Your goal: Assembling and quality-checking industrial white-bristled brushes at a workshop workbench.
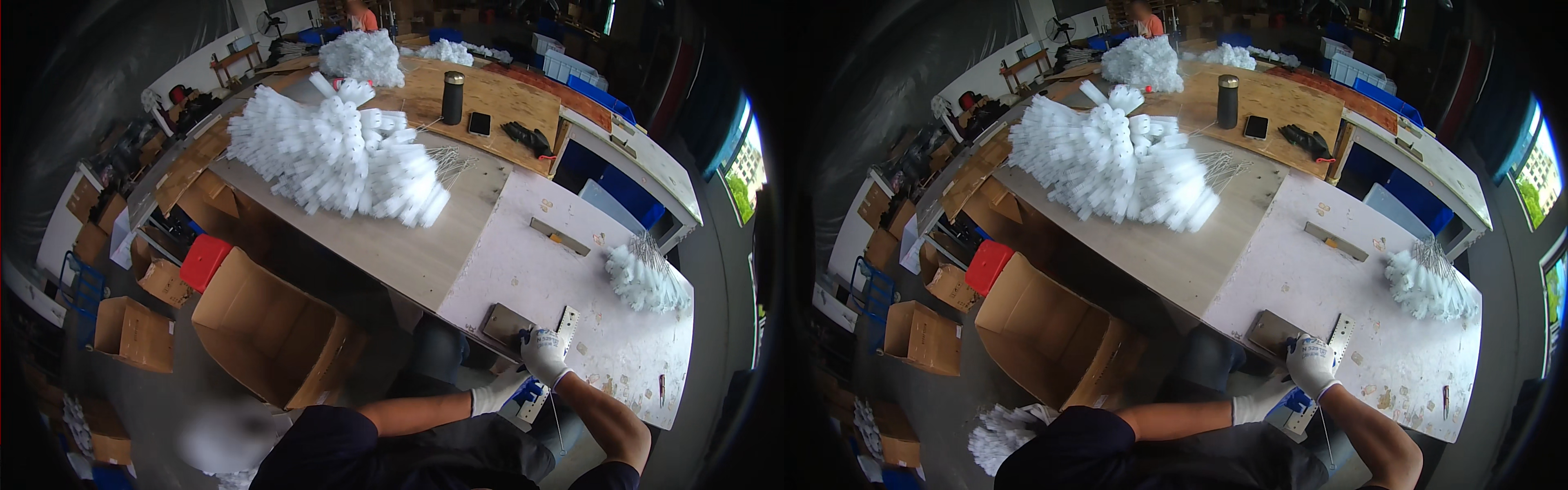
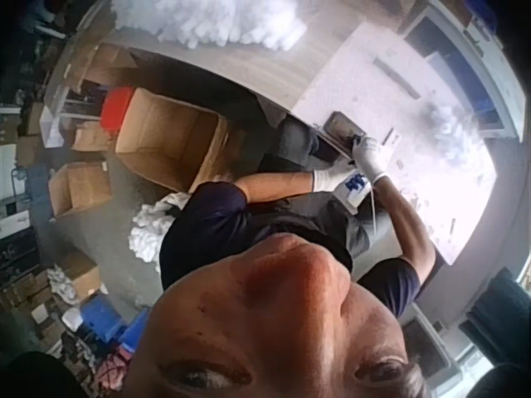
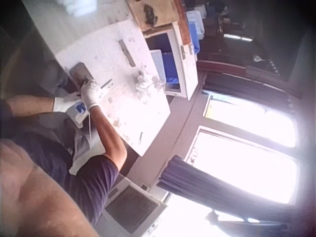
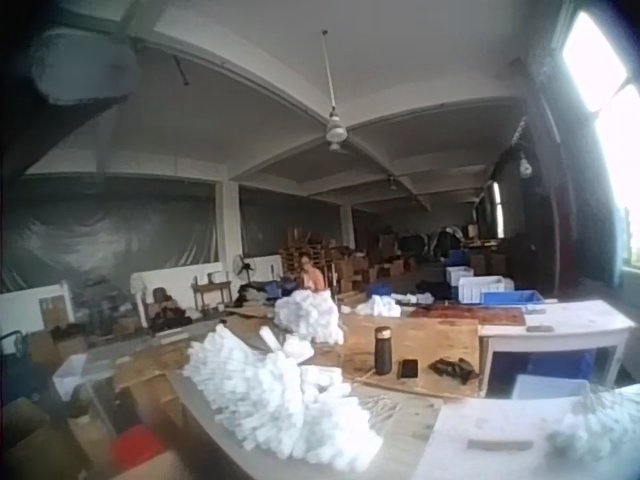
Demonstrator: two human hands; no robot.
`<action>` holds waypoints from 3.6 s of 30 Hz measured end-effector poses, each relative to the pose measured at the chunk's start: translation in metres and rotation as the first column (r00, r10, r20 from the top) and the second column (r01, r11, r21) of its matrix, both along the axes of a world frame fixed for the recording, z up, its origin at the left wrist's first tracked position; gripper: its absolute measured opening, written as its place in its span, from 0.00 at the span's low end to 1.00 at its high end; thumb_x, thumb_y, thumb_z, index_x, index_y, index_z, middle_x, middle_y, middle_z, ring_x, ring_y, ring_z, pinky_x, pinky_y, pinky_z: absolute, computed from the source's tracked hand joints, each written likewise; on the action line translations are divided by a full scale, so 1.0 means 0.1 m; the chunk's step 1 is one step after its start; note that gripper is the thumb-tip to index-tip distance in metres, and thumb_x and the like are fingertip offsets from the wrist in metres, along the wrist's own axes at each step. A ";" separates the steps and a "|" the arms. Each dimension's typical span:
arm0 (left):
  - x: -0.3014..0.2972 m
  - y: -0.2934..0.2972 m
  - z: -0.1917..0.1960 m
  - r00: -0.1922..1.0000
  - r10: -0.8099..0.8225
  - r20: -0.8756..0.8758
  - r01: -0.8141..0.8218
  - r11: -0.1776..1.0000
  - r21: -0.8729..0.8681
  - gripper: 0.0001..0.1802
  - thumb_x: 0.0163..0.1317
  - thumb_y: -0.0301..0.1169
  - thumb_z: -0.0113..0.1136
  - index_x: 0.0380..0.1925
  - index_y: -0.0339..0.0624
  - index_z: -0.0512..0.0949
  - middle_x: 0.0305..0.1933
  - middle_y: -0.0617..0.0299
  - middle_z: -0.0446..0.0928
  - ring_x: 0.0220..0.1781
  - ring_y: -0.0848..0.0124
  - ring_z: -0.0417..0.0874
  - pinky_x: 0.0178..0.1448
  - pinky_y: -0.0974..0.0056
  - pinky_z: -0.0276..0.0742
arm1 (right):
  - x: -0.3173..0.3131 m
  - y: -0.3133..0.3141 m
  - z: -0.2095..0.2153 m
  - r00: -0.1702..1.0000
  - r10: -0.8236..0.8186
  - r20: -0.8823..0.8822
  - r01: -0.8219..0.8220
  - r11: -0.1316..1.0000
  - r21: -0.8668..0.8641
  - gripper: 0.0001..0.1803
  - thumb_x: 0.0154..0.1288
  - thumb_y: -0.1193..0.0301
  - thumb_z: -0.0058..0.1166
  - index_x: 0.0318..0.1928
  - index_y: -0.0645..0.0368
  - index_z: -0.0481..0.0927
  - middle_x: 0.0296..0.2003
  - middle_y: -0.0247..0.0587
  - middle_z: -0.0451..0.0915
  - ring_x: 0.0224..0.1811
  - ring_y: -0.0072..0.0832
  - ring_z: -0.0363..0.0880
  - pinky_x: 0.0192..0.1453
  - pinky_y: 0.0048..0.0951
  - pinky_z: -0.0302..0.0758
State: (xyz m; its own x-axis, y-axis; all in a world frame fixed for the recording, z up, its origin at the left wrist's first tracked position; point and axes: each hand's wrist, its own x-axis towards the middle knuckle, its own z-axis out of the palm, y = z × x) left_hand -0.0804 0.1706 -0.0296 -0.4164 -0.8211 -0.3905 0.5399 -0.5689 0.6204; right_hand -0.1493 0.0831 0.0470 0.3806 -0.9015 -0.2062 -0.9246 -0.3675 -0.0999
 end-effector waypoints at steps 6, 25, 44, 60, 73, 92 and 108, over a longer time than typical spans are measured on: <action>-0.07 0.04 -0.18 0.723 -0.064 -0.688 0.010 0.997 -0.083 0.15 0.77 0.37 0.39 0.54 0.47 0.72 0.49 0.65 0.78 0.45 0.76 0.77 0.56 0.70 0.74 | 0.06 0.05 -0.05 0.993 -0.115 0.014 0.115 0.993 -0.027 0.23 0.73 0.57 0.41 0.37 0.64 0.82 0.35 0.60 0.83 0.39 0.52 0.83 0.47 0.49 0.77; 1.34 -0.35 0.29 0.857 -0.167 0.488 0.277 0.947 -0.163 0.14 0.70 0.40 0.57 0.37 0.40 0.83 0.26 0.68 0.79 0.22 0.82 0.70 0.25 0.73 0.65 | -0.27 -0.42 0.03 0.874 0.457 -0.166 -0.436 0.887 0.153 0.32 0.58 0.42 0.58 0.41 0.61 0.78 0.31 0.47 0.84 0.37 0.42 0.85 0.43 0.40 0.78; 0.99 -0.31 0.38 0.603 0.675 0.425 -0.661 0.721 -0.209 0.13 0.70 0.30 0.53 0.47 0.36 0.82 0.38 0.61 0.83 0.34 0.74 0.83 0.37 0.66 0.84 | -0.09 -0.04 -0.21 0.995 0.073 0.064 -0.069 0.996 -0.061 0.21 0.60 0.54 0.60 0.41 0.59 0.77 0.33 0.46 0.84 0.37 0.41 0.85 0.44 0.41 0.78; 0.52 -1.67 0.37 0.747 0.532 0.398 -0.560 0.827 -0.053 0.12 0.67 0.27 0.49 0.45 0.47 0.81 0.18 0.73 0.64 0.15 0.77 0.66 0.18 0.68 0.64 | -0.31 -0.08 -0.31 0.974 0.174 0.145 -0.166 0.984 -0.064 0.18 0.57 0.57 0.60 0.38 0.60 0.77 0.30 0.48 0.83 0.33 0.45 0.83 0.41 0.44 0.77; 0.33 -1.92 0.26 0.725 0.352 0.592 -0.256 0.936 -0.244 0.12 0.65 0.34 0.51 0.38 0.44 0.83 0.21 0.62 0.76 0.17 0.69 0.76 0.21 0.61 0.71 | -0.12 -0.11 -0.32 0.952 0.106 0.288 -0.048 0.979 -0.200 0.19 0.61 0.52 0.58 0.32 0.56 0.78 0.29 0.45 0.84 0.31 0.43 0.84 0.39 0.41 0.78; 2.57 -2.88 0.54 -0.920 0.313 0.235 0.331 0.943 0.039 0.18 0.66 0.33 0.51 0.55 0.47 0.73 0.50 0.54 0.79 0.51 0.59 0.81 0.50 0.55 0.76 | -0.23 0.01 -0.44 0.925 0.124 0.358 -0.008 0.951 -0.310 0.21 0.55 0.54 0.64 0.40 0.57 0.78 0.33 0.44 0.81 0.35 0.43 0.82 0.40 0.42 0.78; 2.48 -2.82 0.79 -0.456 0.387 0.801 0.275 0.918 -0.287 0.15 0.53 0.30 0.54 0.41 0.38 0.80 0.46 0.41 0.82 0.50 0.45 0.83 0.54 0.50 0.78 | -0.34 -0.02 -0.44 0.864 0.150 0.480 0.011 0.949 -0.316 0.24 0.52 0.59 0.66 0.47 0.58 0.77 0.38 0.44 0.80 0.39 0.43 0.81 0.43 0.42 0.77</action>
State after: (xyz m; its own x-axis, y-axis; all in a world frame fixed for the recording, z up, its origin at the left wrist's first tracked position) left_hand 0.1680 -0.1112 0.0492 0.2946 -0.9496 0.1068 -0.9278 -0.2574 0.2702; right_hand -0.1831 0.0815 0.0027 0.4226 -0.8557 0.2986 -0.7529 -0.5149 -0.4100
